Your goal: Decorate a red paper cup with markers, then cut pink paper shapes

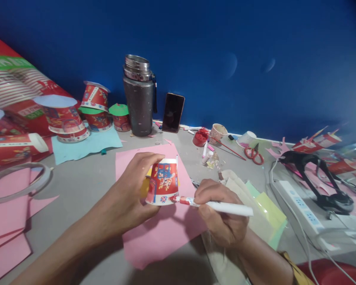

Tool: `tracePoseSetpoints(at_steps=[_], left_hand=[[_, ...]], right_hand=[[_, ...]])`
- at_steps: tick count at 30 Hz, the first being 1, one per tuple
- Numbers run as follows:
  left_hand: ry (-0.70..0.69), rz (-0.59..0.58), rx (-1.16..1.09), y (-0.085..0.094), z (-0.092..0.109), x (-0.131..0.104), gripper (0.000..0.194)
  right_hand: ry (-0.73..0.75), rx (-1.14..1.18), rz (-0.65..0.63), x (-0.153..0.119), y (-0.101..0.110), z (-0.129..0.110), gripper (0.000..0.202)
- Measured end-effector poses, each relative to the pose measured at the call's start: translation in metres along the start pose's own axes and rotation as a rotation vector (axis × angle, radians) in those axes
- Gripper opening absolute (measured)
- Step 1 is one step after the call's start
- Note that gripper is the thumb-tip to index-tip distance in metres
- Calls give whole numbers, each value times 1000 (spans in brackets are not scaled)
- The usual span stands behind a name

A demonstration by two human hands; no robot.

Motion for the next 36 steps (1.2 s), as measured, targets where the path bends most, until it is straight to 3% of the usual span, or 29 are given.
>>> tracePoseSetpoints(at_steps=[11,36], left_hand=[[0,-2,-16,0,2,1,77],[13,-12,-42,-2,-1,0,81]], right_hand=[[-41,2,110,-5,1,2,15],[-12,-23,13,2,1,0,20]])
Point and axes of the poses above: each hand's wrist, its own x-axis towards the middle knuckle, its own y-axis out of the back of the hand, z = x × y, the point moved 1 cm from there along x, towards the middle knuckle, and after that the axes turned 1 degree about -x, right-handed, at the moved point
